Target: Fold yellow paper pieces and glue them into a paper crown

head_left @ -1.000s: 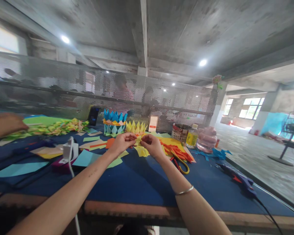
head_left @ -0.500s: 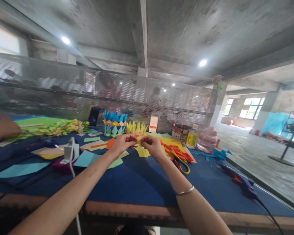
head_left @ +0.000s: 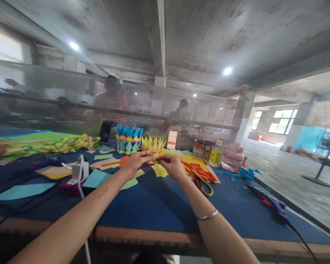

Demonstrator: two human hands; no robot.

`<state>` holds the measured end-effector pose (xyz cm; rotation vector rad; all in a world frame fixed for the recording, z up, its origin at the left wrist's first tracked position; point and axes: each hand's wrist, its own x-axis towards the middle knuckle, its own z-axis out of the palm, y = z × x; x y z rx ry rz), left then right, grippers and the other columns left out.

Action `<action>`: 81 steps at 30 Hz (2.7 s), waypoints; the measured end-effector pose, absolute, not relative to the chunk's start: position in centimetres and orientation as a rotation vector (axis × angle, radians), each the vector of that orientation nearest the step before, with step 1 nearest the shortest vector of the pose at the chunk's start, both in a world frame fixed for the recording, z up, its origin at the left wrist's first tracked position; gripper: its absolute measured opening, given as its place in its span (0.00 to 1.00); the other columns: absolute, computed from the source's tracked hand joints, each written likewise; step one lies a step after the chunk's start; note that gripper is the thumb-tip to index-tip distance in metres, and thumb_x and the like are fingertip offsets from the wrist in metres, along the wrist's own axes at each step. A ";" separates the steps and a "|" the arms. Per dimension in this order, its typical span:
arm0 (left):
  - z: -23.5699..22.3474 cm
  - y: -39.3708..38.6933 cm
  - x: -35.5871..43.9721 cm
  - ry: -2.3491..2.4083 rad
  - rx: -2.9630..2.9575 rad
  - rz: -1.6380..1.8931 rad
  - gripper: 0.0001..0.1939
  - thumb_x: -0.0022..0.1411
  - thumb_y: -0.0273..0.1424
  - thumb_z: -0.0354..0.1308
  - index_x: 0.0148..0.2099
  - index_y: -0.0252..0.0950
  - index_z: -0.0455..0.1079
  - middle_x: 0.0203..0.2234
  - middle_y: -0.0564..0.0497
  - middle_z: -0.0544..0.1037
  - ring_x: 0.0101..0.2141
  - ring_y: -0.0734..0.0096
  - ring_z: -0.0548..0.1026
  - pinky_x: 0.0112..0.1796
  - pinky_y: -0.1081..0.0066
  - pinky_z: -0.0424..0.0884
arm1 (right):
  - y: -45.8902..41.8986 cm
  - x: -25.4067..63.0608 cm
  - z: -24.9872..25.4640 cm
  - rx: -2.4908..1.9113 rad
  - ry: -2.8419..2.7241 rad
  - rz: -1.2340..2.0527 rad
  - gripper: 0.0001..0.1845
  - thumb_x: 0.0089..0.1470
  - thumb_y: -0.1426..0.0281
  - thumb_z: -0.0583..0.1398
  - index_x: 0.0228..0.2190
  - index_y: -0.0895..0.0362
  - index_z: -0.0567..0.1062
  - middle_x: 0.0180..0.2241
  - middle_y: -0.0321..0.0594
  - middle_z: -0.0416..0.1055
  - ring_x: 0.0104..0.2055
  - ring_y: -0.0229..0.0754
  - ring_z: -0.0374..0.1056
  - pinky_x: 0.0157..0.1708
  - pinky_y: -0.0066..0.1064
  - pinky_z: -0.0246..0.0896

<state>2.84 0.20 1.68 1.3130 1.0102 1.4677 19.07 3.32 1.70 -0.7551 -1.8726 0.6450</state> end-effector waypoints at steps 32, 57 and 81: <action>1.5 0.5 3.0 1.156 1.696 1.606 0.11 0.44 0.30 0.62 0.32 0.34 0.66 0.25 0.52 0.75 0.28 0.70 0.75 0.32 0.69 0.72 | 4.1 18.8 0.8 -0.832 -1.893 0.770 0.12 0.48 0.64 0.59 0.22 0.60 0.71 0.19 0.34 0.66 0.21 0.31 0.60 0.22 0.23 0.54; 0.8 1.2 2.4 1.312 1.678 1.378 0.10 0.44 0.37 0.61 0.24 0.35 0.71 0.17 0.53 0.73 0.21 0.71 0.71 0.27 0.71 0.65 | 3.4 18.8 1.3 -0.963 -1.947 0.478 0.06 0.46 0.73 0.58 0.21 0.60 0.74 0.19 0.33 0.67 0.23 0.33 0.57 0.24 0.23 0.50; 1.1 0.8 2.6 1.392 1.898 1.404 0.11 0.48 0.38 0.57 0.23 0.35 0.69 0.17 0.52 0.73 0.22 0.68 0.69 0.26 0.71 0.63 | 3.1 18.8 1.3 -0.904 -1.918 0.631 0.13 0.44 0.65 0.63 0.18 0.60 0.68 0.16 0.29 0.57 0.20 0.29 0.49 0.20 0.24 0.42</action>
